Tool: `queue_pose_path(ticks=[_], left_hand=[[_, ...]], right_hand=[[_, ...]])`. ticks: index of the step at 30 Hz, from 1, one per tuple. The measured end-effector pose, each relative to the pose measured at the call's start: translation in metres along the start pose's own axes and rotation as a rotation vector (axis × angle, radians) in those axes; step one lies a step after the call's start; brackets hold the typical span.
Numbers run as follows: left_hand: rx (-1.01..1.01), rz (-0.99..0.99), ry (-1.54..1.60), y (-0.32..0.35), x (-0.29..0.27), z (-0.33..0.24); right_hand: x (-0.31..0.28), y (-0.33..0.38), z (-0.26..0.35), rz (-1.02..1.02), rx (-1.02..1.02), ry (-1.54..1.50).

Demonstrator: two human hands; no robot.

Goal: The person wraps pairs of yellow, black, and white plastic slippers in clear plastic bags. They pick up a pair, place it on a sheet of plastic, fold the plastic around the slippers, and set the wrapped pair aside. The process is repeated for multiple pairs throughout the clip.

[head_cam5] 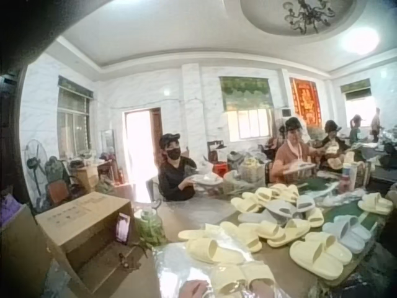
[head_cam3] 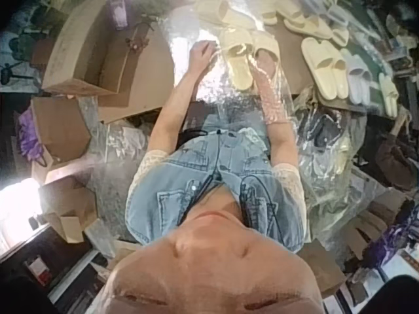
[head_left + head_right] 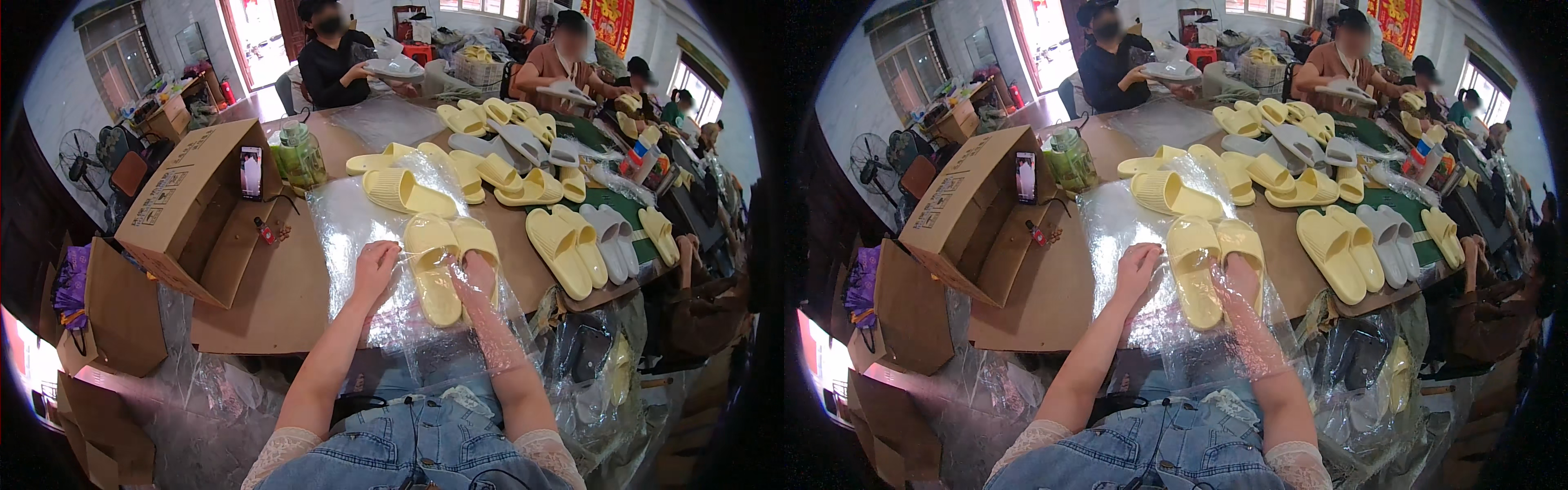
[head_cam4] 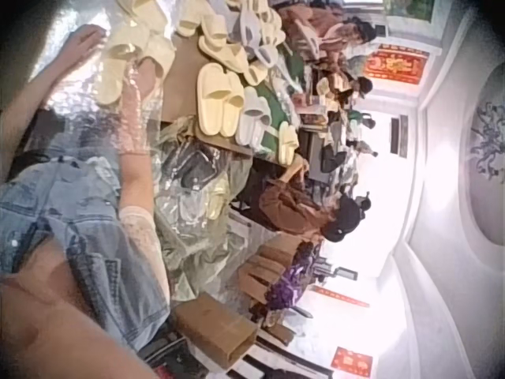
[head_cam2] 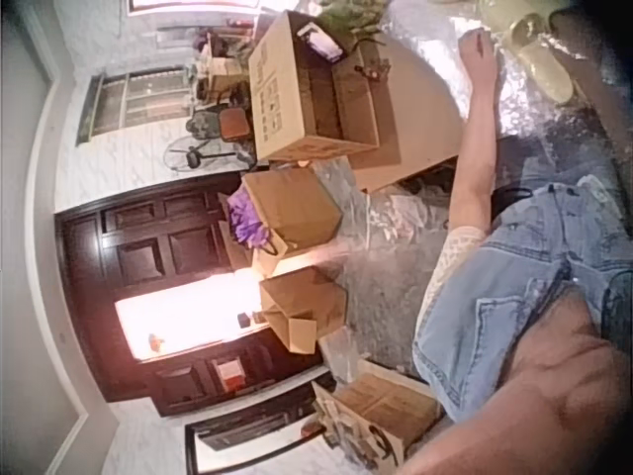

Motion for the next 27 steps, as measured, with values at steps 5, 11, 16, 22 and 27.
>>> queue_pose_path(ticks=[5, 11, 16, 22, 27], left_hand=[[0.006, -0.019, -0.017, -0.0006, -0.0011, -0.0006], [0.014, 0.000, -0.018, -0.0017, 0.0014, 0.0001], [0.014, -0.012, -0.031, -0.0008, -0.0007, -0.0009], [-0.007, -0.001, -0.012, -0.0004, -0.0006, 0.0004], [0.008, 0.007, -0.023, -0.0022, 0.0003, -0.0004]], right_hand=[[-0.0003, 0.0013, 0.0034, 0.071, 0.030, 0.011], [0.0003, -0.0006, -0.0031, 0.005, 0.016, 0.019], [-0.0020, 0.0016, 0.0040, 0.060, 0.041, 0.016], [0.0017, 0.0009, 0.0006, 0.093, 0.047, 0.051], [0.0006, 0.0005, 0.0007, 0.088, 0.051, 0.070]])
Point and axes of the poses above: each hand's wrist, its own y-axis away from the middle knuckle, its own x-axis out of the palm, z = x × y, the point moved 9 cm from there along -y, towards the middle knuckle, and after that the axes turned 11 degrees about z, right-handed, at the moved point
